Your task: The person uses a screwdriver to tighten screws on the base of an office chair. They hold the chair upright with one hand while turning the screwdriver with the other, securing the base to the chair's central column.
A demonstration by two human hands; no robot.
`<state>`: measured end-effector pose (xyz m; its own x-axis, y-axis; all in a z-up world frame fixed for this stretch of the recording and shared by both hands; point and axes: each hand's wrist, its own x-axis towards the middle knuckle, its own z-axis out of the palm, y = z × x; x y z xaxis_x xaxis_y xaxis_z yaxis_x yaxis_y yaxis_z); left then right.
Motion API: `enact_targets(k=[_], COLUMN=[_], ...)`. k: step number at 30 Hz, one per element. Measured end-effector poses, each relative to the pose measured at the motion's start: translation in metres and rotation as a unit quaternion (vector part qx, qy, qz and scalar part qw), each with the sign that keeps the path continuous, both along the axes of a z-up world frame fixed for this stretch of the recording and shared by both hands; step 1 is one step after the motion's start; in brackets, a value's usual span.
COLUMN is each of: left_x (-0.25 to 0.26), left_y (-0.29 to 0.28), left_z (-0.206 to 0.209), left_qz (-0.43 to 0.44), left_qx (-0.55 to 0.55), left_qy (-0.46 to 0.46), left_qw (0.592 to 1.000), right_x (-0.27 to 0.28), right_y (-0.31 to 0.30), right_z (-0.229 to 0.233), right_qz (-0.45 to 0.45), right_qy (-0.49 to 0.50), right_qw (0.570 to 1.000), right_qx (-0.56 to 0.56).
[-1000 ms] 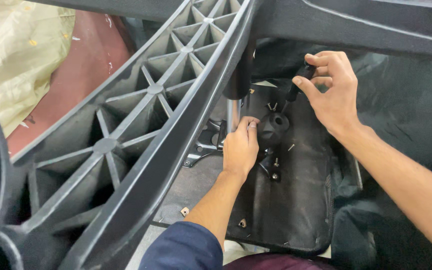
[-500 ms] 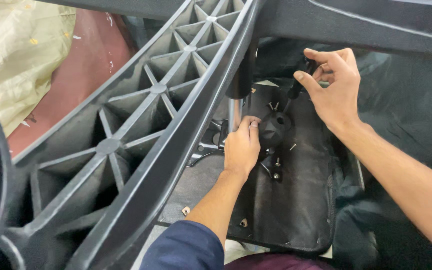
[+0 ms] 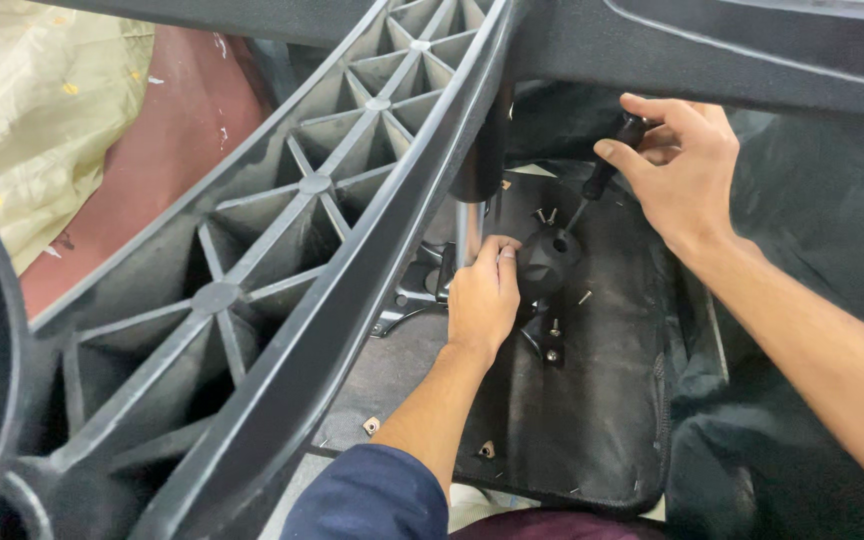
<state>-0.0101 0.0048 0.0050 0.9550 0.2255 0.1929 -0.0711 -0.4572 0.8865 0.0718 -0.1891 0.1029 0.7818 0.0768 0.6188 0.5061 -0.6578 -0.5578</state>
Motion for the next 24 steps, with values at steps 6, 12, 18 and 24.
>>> enact_targets(k=[6,12,18,24], left_x=[-0.001,-0.005,-0.005,-0.007], left_y=[0.0,0.001,0.002,0.003], left_z=[0.005,0.008,0.008,0.009], left_qz=[0.001,-0.001,-0.002,0.0], left_qx=[0.002,-0.008,-0.001,0.001], left_qy=[0.012,0.025,0.018,0.022], left_qw=[1.0,1.0,1.0,1.0], right_x=[-0.003,-0.001,0.003,0.008], right_y=[0.003,0.006,0.006,-0.001], right_z=[0.002,0.005,0.002,-0.003], right_qz=[0.078,0.033,0.012,0.058], right_qy=[-0.049,-0.026,-0.05,-0.059], right_qw=[0.996,0.999,0.998,0.996], right_qx=[-0.005,-0.017,-0.029,-0.012])
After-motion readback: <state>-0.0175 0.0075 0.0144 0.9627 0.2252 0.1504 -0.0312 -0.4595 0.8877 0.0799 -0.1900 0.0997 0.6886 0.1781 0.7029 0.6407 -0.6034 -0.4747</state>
